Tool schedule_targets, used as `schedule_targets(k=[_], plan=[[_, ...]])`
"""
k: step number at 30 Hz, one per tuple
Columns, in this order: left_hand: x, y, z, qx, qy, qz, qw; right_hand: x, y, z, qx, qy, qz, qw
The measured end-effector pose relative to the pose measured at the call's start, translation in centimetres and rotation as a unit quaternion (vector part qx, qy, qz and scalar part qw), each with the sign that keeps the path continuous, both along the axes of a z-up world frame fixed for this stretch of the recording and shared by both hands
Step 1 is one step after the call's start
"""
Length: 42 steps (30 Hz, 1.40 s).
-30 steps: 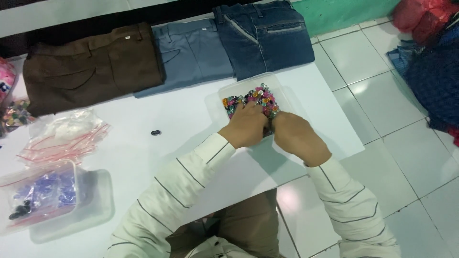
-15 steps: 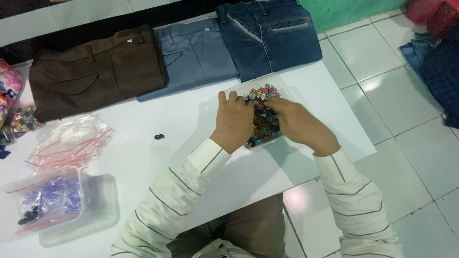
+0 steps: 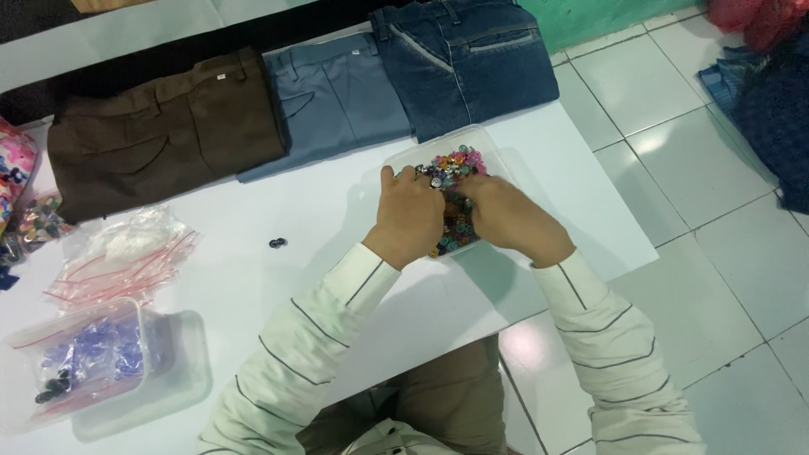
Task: The person repeatedly picks small buttons from a container, places them into small plastic bags, and seals the bags. The process is repeated multiple times with different buttons.
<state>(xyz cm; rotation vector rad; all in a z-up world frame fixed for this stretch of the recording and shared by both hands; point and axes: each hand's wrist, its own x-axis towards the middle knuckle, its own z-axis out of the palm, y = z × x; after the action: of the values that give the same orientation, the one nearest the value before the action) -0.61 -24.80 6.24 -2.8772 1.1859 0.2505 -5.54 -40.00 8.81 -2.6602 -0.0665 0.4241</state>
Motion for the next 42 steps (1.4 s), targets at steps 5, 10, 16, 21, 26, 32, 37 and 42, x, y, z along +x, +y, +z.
schedule_targets(k=[5, 10, 16, 21, 26, 32, 37, 42], plan=[[1.1, 0.8, 0.3, -0.026, -0.047, -0.004, 0.999, -1.6, 1.2, 5.0, 0.062, 0.058, -0.034, 0.996], [1.7, 0.6, -0.3, -0.088, -0.054, -0.031, 0.994, -2.4, -0.9, 4.7, 0.044, 0.031, -0.074, 0.996], [1.4, -1.2, -1.7, -0.164, 0.021, -0.104, 0.981, -2.7, -1.6, 3.0, 0.034, 0.014, -0.113, 0.993], [1.4, -0.7, -0.3, -0.012, -0.076, -0.043, 0.996, -2.8, -1.5, 2.1, 0.053, -0.011, -0.131, 0.99], [2.4, -1.8, -2.5, -0.132, -0.088, -0.072, 0.985, -2.5, -1.4, 1.1, 0.03, -0.005, -0.137, 0.99], [3.3, -5.2, -7.0, -0.199, -0.067, -0.117, 0.971, -2.1, -2.1, -1.1, -0.008, -0.02, -0.143, 0.989], [2.9, -4.7, -5.6, -0.121, -0.134, -0.127, 0.975, -2.0, -1.6, -0.1, 0.011, -0.019, -0.153, 0.988], [3.6, -3.3, -4.8, -0.078, -0.112, -0.095, 0.986, -2.0, -1.5, -0.1, 0.018, -0.029, -0.151, 0.988]])
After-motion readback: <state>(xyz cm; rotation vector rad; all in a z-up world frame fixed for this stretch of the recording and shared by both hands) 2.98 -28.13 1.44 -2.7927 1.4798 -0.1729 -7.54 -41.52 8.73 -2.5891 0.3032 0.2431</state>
